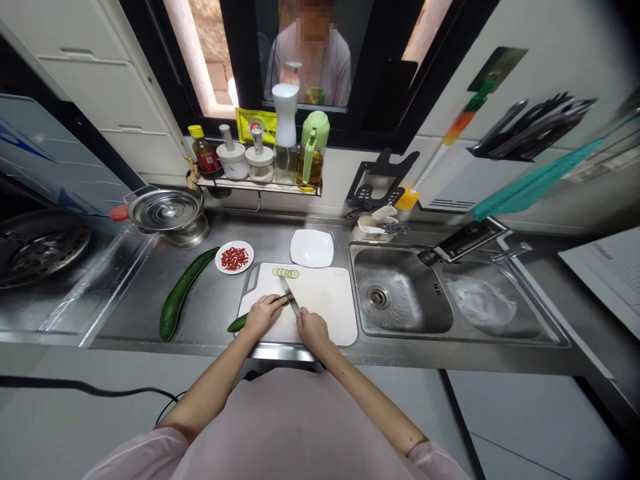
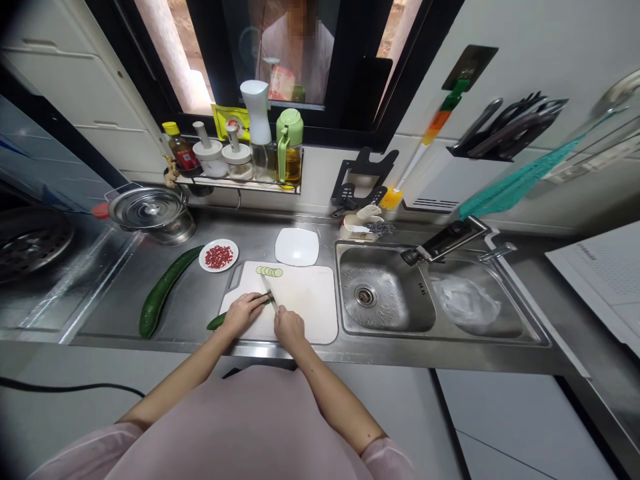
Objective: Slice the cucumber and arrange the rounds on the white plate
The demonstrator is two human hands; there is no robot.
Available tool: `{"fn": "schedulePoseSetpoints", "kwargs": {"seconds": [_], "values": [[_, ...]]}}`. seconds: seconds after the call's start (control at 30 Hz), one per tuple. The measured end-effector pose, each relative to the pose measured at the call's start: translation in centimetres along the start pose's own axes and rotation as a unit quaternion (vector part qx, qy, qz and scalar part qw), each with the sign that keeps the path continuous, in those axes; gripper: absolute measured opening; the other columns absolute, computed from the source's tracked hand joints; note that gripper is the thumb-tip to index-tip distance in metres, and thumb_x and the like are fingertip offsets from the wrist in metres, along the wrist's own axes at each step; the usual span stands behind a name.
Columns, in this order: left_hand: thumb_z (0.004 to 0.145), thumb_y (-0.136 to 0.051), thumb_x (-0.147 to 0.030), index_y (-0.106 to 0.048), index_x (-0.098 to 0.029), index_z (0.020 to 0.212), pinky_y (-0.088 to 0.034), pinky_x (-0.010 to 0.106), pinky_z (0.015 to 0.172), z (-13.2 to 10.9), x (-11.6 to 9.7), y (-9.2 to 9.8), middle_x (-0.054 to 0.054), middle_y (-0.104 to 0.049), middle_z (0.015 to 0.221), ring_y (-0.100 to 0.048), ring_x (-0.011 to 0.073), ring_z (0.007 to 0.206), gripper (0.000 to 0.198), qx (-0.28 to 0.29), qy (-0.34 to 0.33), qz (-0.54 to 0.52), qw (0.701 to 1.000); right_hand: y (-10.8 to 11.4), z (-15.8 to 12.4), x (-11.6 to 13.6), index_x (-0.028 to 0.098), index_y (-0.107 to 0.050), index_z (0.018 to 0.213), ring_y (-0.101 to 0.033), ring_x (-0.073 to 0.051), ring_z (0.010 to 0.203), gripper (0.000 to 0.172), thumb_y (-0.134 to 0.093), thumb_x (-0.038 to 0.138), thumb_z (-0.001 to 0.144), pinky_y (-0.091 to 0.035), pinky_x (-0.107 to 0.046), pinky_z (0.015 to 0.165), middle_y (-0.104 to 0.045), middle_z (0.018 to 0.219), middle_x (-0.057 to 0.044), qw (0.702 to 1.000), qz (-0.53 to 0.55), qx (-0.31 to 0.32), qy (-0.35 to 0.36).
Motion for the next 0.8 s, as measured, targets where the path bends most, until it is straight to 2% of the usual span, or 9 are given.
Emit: {"fn": "schedulePoseSetpoints", "kwargs": {"seconds": [0.5,0.8], "values": [[0.091,-0.052,-0.028,-0.066,-0.029,0.120,-0.048,0.031,0.091,-0.04,0.09,0.01,0.004,-0.065,0.115,-0.058,0.0171,0.100,0.031,-0.041,-0.029,0.001,0.999,-0.26,0.00,0.32,0.015,-0.055,0.112,-0.066,-0.023,0.092,0.030,-0.031,0.027,0.099,-0.041,-0.029,0.074,-0.070,0.095,-0.013,1.000,0.006,0.015,-0.008],[0.091,-0.053,-0.028,-0.066,-0.029,0.119,-0.048,0.031,0.092,0.02,0.14,0.02,0.004,-0.065,0.115,-0.058,0.0169,0.101,0.031,-0.039,-0.033,-0.007,0.999,-0.41,0.18,0.70,0.013,-0.054,0.114,-0.066,-0.024,0.095,0.030,-0.031,0.025,0.099,-0.042,-0.030,0.076,-0.069,0.097,-0.015,1.000,0.007,0.023,-0.011]]}}
Point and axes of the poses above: each hand's wrist, its own z-axis towards the middle knuckle, its own y-axis out of the back of the hand, x = y × z, the point moved 5 cm from there along z, towards the middle knuckle
